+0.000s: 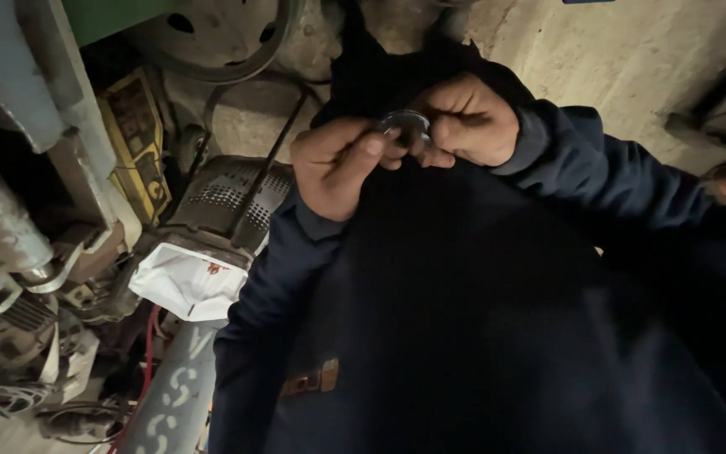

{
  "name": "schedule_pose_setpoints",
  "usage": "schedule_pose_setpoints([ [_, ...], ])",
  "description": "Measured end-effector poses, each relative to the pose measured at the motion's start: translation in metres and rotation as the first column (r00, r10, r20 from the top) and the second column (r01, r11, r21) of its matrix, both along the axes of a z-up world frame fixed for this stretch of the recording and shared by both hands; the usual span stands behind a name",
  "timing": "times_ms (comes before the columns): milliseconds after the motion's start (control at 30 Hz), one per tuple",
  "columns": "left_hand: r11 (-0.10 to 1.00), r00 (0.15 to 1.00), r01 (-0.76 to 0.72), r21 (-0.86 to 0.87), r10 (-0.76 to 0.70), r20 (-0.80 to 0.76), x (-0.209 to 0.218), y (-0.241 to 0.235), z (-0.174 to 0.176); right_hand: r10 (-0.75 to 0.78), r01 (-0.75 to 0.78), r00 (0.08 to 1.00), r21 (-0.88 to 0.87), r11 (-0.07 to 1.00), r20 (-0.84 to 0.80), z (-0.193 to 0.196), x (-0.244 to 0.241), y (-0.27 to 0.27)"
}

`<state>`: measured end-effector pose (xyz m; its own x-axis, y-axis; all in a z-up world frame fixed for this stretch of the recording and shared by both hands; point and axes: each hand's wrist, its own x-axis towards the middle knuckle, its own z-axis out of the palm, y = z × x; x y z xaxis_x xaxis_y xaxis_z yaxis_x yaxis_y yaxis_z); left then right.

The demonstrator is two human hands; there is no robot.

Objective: Grinding a small metal horseshoe-shaped part on a bench grinder.

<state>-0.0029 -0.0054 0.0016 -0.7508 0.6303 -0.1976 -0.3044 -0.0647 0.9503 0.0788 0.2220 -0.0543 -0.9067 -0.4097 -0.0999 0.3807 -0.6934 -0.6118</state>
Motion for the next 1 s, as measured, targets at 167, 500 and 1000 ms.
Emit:
schedule_pose_setpoints([
  [167,0.998,0.999,0.044,-0.048,-0.043,0.012,-0.003,-0.001,0.006,0.036,-0.034,0.997,0.033,0.999,-0.074,0.009,-0.008,0.004],
  [500,0.994,0.997,0.037,-0.103,-0.044,-0.067,-0.008,0.005,0.024,0.059,0.147,0.923,0.492,0.858,-0.379,0.038,-0.026,0.025],
  [1000,0.976,0.94,0.059,-0.209,-0.125,-0.318,-0.018,0.012,0.026,0.116,0.447,0.84,0.797,0.407,-0.53,0.064,-0.027,0.025],
])
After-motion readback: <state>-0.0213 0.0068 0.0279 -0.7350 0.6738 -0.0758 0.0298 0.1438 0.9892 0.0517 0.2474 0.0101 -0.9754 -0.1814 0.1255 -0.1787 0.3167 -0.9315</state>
